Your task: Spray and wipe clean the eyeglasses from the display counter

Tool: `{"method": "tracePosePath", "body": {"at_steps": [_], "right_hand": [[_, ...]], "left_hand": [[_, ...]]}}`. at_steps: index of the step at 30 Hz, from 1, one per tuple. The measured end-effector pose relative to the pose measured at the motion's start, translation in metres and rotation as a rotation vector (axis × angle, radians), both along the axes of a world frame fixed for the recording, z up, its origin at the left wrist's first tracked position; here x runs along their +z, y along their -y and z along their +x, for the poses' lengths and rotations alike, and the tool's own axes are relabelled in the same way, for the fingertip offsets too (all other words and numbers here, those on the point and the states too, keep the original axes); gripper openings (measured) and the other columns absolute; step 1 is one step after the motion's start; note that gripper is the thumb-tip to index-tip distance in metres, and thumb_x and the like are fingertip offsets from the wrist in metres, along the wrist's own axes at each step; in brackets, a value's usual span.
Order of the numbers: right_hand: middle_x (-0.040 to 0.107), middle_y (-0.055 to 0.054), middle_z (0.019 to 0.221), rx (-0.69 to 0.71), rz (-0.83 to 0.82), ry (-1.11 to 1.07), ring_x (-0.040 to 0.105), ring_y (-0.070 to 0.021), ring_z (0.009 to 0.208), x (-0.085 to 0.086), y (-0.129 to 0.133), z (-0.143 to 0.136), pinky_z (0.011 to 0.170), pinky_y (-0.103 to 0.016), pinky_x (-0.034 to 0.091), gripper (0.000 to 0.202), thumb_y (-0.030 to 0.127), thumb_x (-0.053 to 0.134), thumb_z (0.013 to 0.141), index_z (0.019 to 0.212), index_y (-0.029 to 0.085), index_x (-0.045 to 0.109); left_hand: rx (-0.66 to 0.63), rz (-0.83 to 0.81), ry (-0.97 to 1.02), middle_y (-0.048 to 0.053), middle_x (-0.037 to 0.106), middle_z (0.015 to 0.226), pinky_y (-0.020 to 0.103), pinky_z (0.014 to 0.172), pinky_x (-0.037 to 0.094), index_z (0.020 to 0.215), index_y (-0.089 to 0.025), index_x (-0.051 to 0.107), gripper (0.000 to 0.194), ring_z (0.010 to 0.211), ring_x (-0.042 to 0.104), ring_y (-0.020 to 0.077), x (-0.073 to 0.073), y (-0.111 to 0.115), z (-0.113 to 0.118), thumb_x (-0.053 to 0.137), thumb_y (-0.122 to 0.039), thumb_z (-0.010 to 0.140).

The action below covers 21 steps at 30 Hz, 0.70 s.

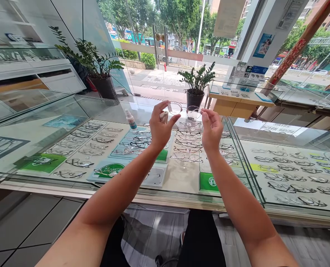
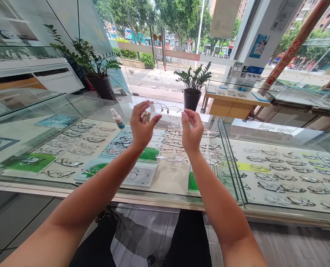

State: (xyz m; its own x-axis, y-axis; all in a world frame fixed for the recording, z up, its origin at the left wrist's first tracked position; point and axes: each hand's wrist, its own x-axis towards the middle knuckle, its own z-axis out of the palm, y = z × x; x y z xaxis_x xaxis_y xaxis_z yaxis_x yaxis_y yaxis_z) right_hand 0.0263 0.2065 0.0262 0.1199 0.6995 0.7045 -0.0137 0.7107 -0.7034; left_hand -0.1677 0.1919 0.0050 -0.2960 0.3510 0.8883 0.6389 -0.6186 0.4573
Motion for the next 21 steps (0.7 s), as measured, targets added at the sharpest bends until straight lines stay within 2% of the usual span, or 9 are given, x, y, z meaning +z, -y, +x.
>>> {"method": "tracePosePath", "body": {"at_steps": [10, 21], "right_hand": [[0.083, -0.008, 0.119, 0.318, -0.225, -0.148, 0.079, -0.0242, 0.118, 0.011, 0.009, 0.004, 0.112, -0.046, 0.06, 0.023, 0.05, 0.067, 0.099, 0.106, 0.028, 0.07], [0.084, -0.007, 0.12, 0.366, -0.278, -0.184, 0.08, -0.025, 0.118, 0.014, 0.011, 0.003, 0.112, -0.047, 0.059, 0.025, 0.052, 0.068, 0.096, 0.104, 0.028, 0.067]], "left_hand": [[-0.137, -0.142, 0.156, 0.01, 0.076, 0.14, 0.045, 0.111, 0.06, 0.14, -0.032, 0.069, 0.06, 0.138, 0.069, 0.0318, 0.009, 0.008, 0.007, 0.09, -0.056, 0.089], [-0.159, -0.182, 0.158, 0.011, 0.077, 0.139, 0.047, 0.109, 0.061, 0.137, -0.03, 0.069, 0.061, 0.137, 0.069, 0.0331, 0.011, 0.01, 0.007, 0.09, -0.059, 0.088]]}}
